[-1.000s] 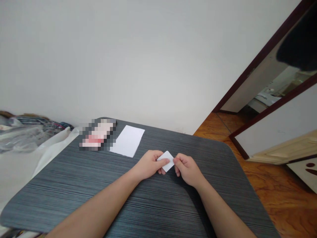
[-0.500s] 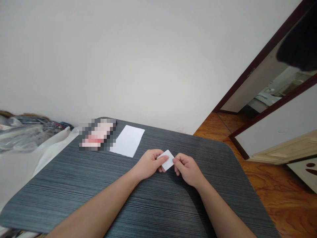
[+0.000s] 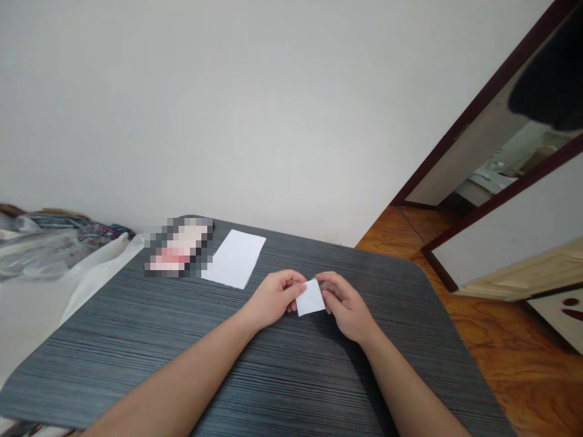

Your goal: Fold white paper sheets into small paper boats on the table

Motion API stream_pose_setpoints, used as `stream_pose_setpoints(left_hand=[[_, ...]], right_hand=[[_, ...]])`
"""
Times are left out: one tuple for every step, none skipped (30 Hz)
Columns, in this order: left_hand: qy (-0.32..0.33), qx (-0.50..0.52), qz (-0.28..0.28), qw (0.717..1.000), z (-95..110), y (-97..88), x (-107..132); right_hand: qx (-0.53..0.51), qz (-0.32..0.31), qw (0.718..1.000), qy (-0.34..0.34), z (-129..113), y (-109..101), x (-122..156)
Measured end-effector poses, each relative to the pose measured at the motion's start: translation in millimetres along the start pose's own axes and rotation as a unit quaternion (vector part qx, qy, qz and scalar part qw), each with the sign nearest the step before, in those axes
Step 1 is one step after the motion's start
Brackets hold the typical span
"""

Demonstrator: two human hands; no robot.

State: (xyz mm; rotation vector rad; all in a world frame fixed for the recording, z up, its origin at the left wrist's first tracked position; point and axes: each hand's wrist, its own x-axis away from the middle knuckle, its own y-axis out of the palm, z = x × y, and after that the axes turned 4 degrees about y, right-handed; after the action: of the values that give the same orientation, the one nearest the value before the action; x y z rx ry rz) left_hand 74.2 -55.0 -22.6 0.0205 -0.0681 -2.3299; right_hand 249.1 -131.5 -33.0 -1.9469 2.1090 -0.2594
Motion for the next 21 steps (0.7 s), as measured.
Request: stream_pose_setpoints(left_hand=[[0.000,0.003,-0.004,1.000,0.1,0.5,0.2],[0.000,0.002,-0.007,1.000,0.1,0.9,0.4],[0.001,0.000,-0.010,1.000,0.1,1.3,0.7],[0.002,-0.005,-0.014,1.000,0.1,1.5,0.9],[0.005,-0.013,-0.019,1.000,0.1,1.7,1.3],[0.008,-0.021,-0.025,0.999,0.1,1.8,1.6],[0.010,-0.030,-0.033,0.999,0.3,1.9,1.9],[0.011,-0.039,-0.041,0.998,0.5,1.9,2.1],[0.009,-0.047,-0.047,0.998,0.9,1.8,2.3],[0.006,-0.055,-0.053,0.997,1.4,1.5,2.4],[0.005,-0.063,-0.057,0.996,2.2,1.1,2.5],[0.006,-0.072,-0.059,0.996,3.0,0.5,2.6],[0.010,-0.078,-0.059,0.995,4.0,-0.1,2.6],[0.015,-0.081,-0.057,0.995,4.9,-0.7,2.7],[0.019,-0.080,-0.056,0.995,5.7,-1.2,2.9],[0.019,-0.077,-0.057,0.995,6.2,-1.6,3.1],[0.018,-0.074,-0.061,0.995,6.3,-1.7,3.3],[0.013,-0.073,-0.067,0.995,6.0,-1.7,3.5],[0.009,-0.077,-0.072,0.994,5.3,-1.6,3.6],[0.005,-0.085,-0.074,0.994,4.1,-1.4,3.6],[0.001,-0.091,-0.070,0.993,2.7,-1.2,3.4]], right_hand=[[0.003,0.002,1.000,-0.021,-1.2,0.3,-0.4],[0.005,0.003,0.999,-0.040,-2.6,0.4,-0.7],[0.007,0.003,0.998,-0.056,-4.2,0.4,-1.0],[0.008,0.001,0.998,-0.065,-5.8,0.2,-1.1],[0.008,-0.001,0.998,-0.069,-7.2,0.1,-1.2],[0.007,-0.001,0.997,-0.072,-8.1,-0.1,-1.3],[0.004,-0.001,0.997,-0.074,-8.5,-0.1,-1.3],[-0.001,0.001,0.997,-0.076,-8.2,-0.1,-1.4],[-0.007,0.003,0.997,-0.074,-7.3,0.1,-1.6],[-0.013,0.008,0.998,-0.067,-6.0,0.3,-1.8],[-0.015,0.014,0.998,-0.054,-4.5,0.5,-2.1],[-0.011,0.022,0.999,-0.041,-3.1,0.5,-2.5],[-0.001,0.029,0.999,-0.028,-2.0,0.5,-2.8],[0.015,0.034,0.999,-0.019,-1.5,0.3,-3.1],[0.036,0.034,0.999,-0.016,-1.6,0.1,-3.4],[0.059,0.030,0.998,-0.016,-2.1,-0.1,-3.6],[0.082,0.023,0.996,-0.019,-3.0,-0.2,-3.7],[0.102,0.013,0.994,-0.020,-3.8,-0.1,-3.8],[0.116,0.008,0.993,-0.019,-4.4,0.2,-3.9],[0.122,0.006,0.992,-0.016,-4.5,0.6,-3.9],[0.116,0.010,0.993,-0.010,-4.0,1.2,-3.9]])
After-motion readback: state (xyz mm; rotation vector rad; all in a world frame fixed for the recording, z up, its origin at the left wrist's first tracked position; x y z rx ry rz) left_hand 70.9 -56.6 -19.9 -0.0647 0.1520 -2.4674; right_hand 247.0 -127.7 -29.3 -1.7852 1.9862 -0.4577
